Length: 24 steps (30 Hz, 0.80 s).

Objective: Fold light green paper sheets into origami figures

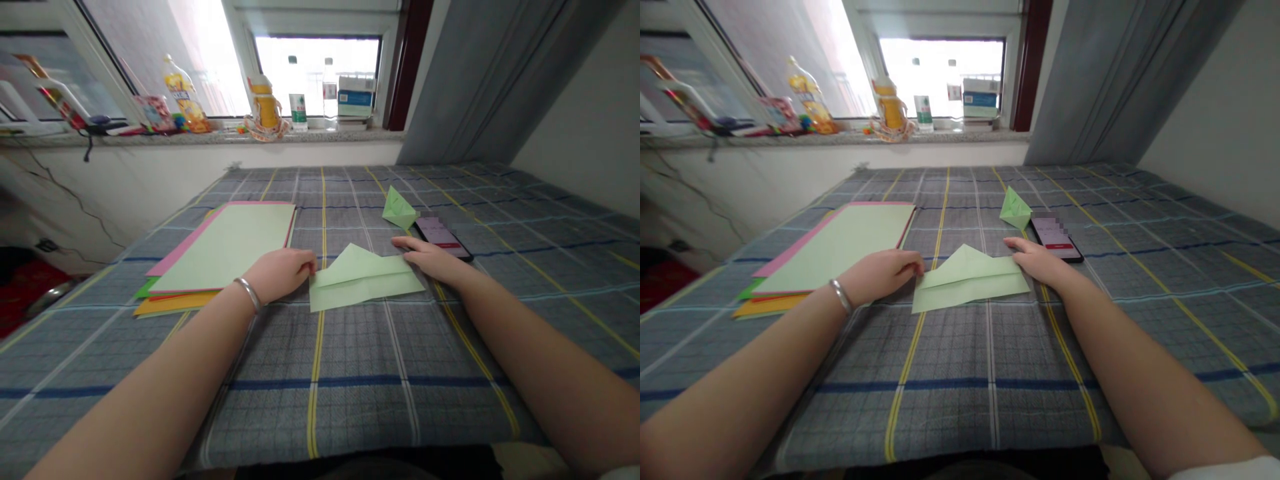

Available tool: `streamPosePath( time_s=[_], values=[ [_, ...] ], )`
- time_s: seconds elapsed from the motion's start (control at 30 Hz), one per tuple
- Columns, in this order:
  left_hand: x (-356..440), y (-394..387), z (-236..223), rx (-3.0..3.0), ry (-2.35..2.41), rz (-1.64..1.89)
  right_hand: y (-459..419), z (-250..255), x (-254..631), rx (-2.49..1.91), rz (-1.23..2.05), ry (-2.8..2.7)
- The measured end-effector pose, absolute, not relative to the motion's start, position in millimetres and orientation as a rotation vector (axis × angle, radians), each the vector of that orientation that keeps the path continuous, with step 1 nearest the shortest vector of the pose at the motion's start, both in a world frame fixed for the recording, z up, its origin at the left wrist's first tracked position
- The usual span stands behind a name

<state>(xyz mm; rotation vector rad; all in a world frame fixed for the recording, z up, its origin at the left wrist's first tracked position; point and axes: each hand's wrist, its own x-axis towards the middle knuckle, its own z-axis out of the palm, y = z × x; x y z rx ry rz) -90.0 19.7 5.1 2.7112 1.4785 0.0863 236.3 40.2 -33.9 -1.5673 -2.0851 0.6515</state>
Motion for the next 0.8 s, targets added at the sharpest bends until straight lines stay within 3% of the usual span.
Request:
streamPosePath(
  time_s=[0.13,0.3,0.5,0.8],
  values=[
    [-82.4,19.9,-4.1,2.736,1.328,0.245,36.9,-36.6,226.0,-1.524,0.474,-2.259],
    [-83.6,20.1,-7.7,2.7,1.295,0.169,38.4,-44.6,224.8,-1.455,0.302,-2.408],
    [-84.0,15.4,-2.5,2.455,1.467,0.084,35.9,-43.2,226.7,-1.455,0.246,-2.452],
    [-73.8,5.7,3.0,2.594,1.592,-0.059,34.7,-42.6,227.8,-1.442,0.272,-2.452]
  ],
)
